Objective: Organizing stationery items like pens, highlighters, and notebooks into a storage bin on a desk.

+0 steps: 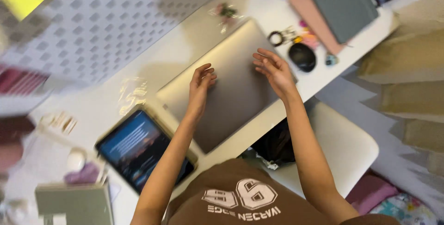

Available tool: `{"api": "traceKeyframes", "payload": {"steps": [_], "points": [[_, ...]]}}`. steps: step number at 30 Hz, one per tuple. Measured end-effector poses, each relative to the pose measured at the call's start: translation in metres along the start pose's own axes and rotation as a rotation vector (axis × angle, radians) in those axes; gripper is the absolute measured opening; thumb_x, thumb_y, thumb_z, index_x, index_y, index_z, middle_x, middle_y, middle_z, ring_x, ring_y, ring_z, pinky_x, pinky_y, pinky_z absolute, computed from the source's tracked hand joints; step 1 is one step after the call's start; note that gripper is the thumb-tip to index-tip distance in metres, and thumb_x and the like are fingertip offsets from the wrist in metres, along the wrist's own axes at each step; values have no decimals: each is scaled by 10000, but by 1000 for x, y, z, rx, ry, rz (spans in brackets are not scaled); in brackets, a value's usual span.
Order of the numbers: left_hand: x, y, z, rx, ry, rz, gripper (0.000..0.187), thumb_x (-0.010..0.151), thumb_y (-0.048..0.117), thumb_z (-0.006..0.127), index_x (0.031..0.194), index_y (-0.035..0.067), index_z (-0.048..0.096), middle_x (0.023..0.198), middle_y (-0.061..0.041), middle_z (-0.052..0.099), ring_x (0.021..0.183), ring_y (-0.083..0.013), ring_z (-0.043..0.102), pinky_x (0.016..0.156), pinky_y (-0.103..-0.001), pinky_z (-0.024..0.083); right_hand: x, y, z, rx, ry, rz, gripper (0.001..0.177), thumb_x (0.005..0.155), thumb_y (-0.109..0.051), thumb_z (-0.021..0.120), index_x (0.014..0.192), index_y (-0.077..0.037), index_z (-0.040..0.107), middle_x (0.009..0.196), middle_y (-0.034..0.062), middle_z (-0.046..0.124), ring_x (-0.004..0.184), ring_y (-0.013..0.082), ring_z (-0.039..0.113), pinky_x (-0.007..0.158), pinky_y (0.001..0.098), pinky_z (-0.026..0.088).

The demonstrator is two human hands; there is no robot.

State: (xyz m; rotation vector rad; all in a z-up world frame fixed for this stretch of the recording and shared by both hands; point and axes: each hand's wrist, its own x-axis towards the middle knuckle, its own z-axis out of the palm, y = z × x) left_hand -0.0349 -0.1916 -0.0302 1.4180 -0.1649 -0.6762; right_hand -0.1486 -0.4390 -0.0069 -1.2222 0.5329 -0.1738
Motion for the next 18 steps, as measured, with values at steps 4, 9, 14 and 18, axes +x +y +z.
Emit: {"api": "traceKeyframes", "payload": {"steps": [4, 9, 14, 18], "points": [[66, -15, 73, 75, -103, 26, 382, 1041, 177, 542, 1405, 62, 541, 1343, -137, 613, 1155, -203, 619, 1014, -354, 527, 17, -11, -77, 1, 154, -43, 389, 1051, -142, 559, 1419, -14, 561, 1356, 138, 653, 1169, 198, 646, 1001, 338, 541], [115, -10, 161, 235, -222, 103, 361, 1030, 105, 583, 1389, 84, 544, 1334, -139, 612, 1125, -213, 632, 995, -362, 542, 41, -20, -143, -41, 359, -111, 325, 1046, -103, 581, 1355, -9, 620, 1283, 135, 699, 1116, 184, 689, 975, 309, 583], [157, -28, 218, 689, -352, 435, 340, 971, 65, 673, 1295, 71, 567, 1245, -172, 595, 1103, -318, 635, 972, -414, 539, 67, -31, -159, -409, 412, -169, 267, 1010, -21, 621, 1274, -3, 658, 1199, 149, 730, 1050, 204, 753, 944, 324, 630], [166, -41, 240, 985, -398, 586, 424, 892, 54, 725, 1286, 63, 568, 1268, -171, 568, 1155, -370, 562, 1021, -461, 481, 77, -35, -134, -806, 458, -5, 309, 933, -24, 720, 1240, -19, 689, 1183, 159, 750, 1030, 229, 759, 933, 335, 610]]}}
